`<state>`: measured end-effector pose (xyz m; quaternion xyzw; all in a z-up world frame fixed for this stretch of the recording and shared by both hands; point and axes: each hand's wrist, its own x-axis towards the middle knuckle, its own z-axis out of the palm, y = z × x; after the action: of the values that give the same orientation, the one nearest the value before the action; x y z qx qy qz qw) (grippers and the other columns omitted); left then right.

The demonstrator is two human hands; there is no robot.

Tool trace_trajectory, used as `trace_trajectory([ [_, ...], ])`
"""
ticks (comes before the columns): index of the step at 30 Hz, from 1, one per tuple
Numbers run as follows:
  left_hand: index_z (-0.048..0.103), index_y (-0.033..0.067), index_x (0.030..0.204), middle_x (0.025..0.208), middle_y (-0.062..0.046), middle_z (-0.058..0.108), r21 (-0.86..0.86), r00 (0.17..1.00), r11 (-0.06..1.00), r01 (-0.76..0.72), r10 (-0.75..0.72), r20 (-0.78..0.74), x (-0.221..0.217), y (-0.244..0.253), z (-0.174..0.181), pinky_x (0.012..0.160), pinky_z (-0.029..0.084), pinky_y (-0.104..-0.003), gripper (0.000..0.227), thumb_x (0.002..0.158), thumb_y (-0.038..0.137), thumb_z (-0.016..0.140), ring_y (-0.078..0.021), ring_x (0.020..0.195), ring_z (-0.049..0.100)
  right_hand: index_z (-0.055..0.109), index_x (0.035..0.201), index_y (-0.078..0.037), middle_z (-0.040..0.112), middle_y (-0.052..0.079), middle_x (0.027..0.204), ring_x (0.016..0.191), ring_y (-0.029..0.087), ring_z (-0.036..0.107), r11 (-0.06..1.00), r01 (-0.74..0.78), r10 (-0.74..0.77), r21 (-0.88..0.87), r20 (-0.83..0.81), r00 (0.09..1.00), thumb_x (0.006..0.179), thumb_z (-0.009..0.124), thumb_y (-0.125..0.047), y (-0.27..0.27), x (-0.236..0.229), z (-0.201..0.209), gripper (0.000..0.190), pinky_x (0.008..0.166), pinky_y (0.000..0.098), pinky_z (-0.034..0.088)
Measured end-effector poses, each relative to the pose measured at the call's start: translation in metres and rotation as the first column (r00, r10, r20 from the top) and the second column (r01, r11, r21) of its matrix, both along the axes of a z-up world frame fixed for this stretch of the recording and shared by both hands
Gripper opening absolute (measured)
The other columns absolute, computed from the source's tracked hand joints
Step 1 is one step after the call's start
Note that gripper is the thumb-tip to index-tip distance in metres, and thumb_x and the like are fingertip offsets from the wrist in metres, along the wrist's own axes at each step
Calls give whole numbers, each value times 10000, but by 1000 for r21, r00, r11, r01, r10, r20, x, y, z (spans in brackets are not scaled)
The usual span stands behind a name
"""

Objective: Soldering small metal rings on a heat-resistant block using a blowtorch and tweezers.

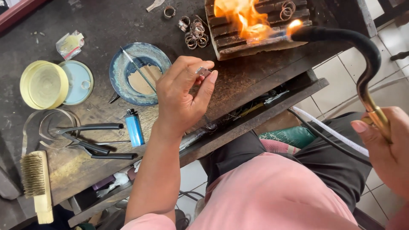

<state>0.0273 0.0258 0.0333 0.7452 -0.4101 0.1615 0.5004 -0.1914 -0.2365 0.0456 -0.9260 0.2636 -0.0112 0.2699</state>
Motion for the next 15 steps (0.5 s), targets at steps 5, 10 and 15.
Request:
trace_trajectory([
  [5, 548, 18, 906, 832, -111, 547, 25, 1000, 1000, 11, -11, -27, 1, 0, 2, 570, 466, -270, 55, 857, 43, 551, -186, 661, 535, 502, 1095, 99, 443, 162, 873, 700, 240, 420, 987, -104, 114, -126, 77, 990, 938, 547, -145, -25, -13, -13, 294, 648, 316, 307],
  [10, 554, 32, 874, 760, -81, 544, 67, 999, 997, -24, 22, 27, 3, 2, 3, 544, 413, -290, 34, 850, 55, 550, -182, 585, 482, 507, 1015, 55, 446, 150, 774, 614, 256, 404, 936, -208, 205, -284, -43, 978, 924, 554, -198, -19, 2, 3, 272, 608, 342, 306],
  [15, 550, 36, 845, 725, -64, 549, 81, 998, 996, -25, 19, 66, 5, 3, 2, 529, 402, -282, 16, 838, 47, 558, -172, 562, 487, 495, 936, 45, 434, 151, 754, 597, 273, 397, 947, -208, 205, -245, -40, 978, 936, 524, -200, -17, 11, 0, 246, 592, 365, 304],
])
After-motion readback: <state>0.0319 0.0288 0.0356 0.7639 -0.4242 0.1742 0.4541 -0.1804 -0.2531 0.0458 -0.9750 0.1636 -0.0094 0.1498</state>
